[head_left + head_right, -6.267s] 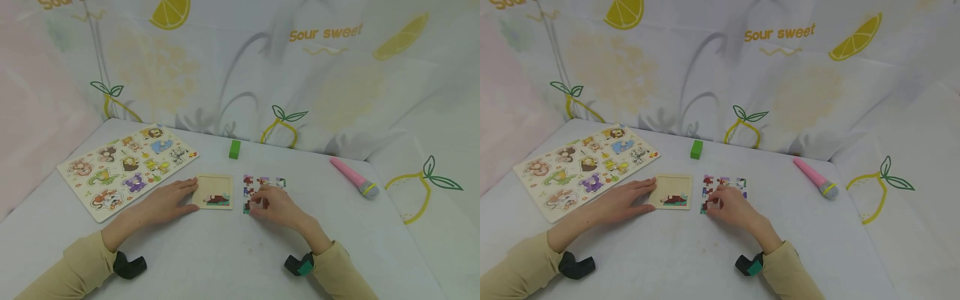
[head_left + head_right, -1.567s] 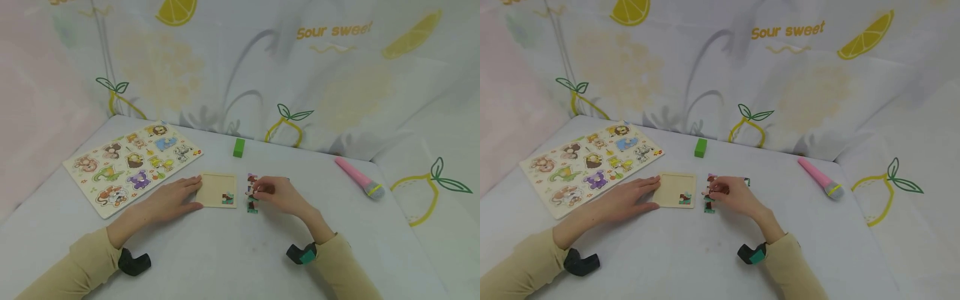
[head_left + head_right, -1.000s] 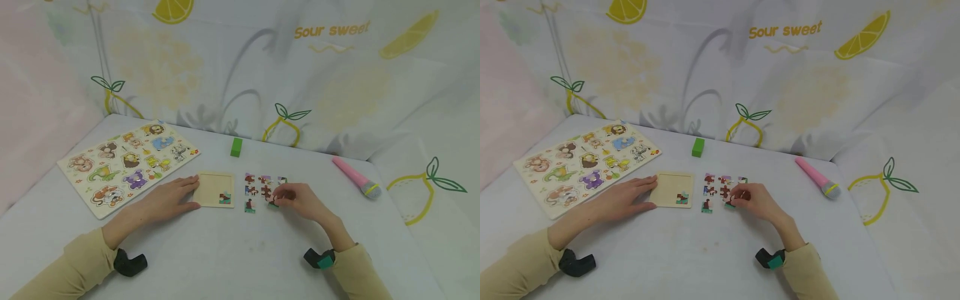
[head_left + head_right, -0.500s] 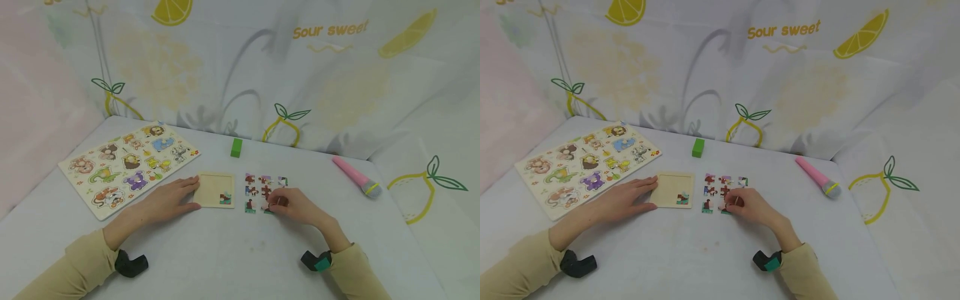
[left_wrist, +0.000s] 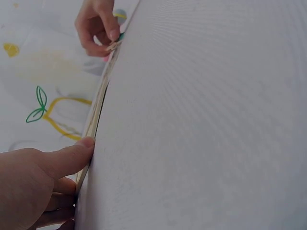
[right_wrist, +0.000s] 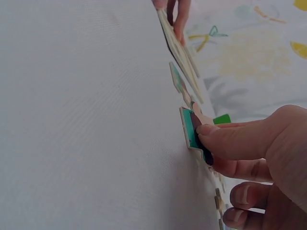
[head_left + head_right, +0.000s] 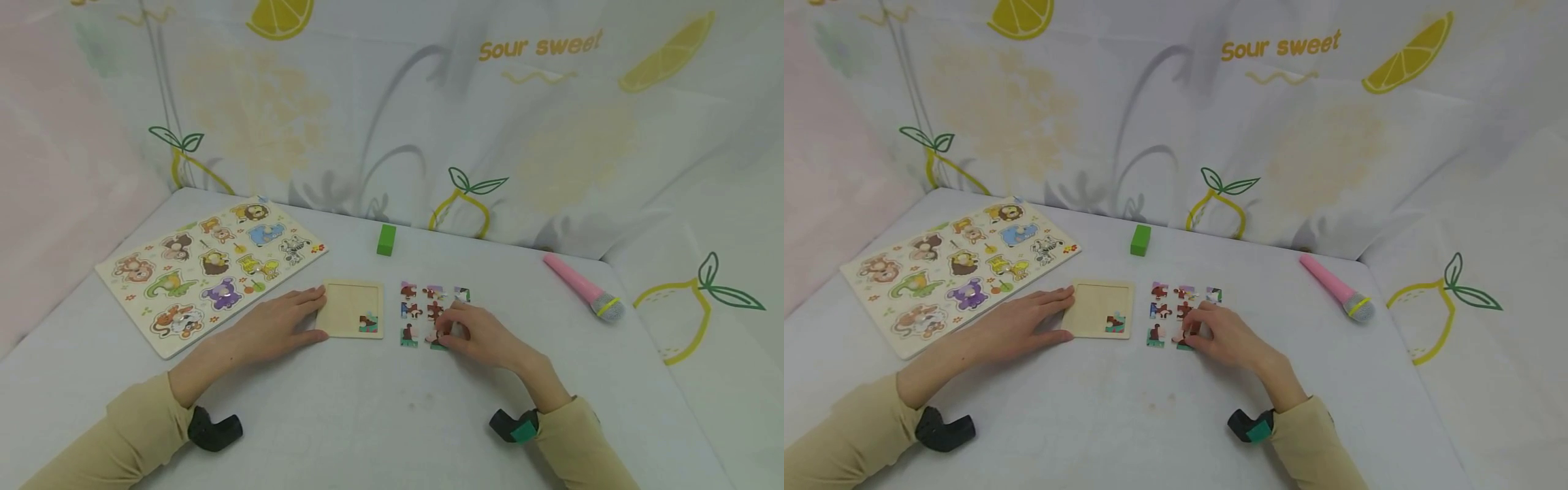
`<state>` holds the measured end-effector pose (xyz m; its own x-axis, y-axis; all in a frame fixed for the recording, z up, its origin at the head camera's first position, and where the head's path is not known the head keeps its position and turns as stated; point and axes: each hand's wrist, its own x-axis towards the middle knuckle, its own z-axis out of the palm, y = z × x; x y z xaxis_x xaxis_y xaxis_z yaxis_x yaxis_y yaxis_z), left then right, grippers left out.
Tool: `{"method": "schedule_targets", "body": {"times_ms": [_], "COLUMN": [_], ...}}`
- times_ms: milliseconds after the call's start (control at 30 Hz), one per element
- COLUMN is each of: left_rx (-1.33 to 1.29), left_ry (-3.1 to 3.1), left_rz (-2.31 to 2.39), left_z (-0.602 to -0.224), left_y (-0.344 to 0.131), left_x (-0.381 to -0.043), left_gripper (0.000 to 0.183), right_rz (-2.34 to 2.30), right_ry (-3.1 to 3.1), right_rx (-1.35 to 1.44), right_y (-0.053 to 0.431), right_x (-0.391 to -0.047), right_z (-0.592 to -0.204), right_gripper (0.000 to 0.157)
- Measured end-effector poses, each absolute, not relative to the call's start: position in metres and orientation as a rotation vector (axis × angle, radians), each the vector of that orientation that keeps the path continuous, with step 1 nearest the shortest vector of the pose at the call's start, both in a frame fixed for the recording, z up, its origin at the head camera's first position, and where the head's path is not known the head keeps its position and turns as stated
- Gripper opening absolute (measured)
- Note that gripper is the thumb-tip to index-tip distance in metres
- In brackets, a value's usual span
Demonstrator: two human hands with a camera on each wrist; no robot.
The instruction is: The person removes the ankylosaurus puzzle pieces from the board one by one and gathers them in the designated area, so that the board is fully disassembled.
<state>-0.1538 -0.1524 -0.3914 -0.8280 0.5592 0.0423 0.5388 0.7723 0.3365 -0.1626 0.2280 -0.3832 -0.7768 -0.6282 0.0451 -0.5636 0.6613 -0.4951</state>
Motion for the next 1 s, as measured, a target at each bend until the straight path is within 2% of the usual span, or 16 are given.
{"method": "schedule_targets", "body": {"times_ms": [600,1000], "left_rx": [0.896,0.897], "left_ry": [2.897,2.896], "left_rz": [0.522,0.517], "left_z": [-0.3923,-0.3898], "left_y": [-0.1526,-0.1516], "left_x": [-0.1541,-0.1537], "left_gripper": [0.067,0.067], "right_rz": [-0.803,-0.791], "right_ry": [2.730,2.767], "right_rx": [-0.923,-0.878], "right_y": [0.2274,0.2281], "right_x": [-0.1631,-0.1628], "right_z": [-0.3862,-0.3857], "right_gripper": [0.023,0.023]}}
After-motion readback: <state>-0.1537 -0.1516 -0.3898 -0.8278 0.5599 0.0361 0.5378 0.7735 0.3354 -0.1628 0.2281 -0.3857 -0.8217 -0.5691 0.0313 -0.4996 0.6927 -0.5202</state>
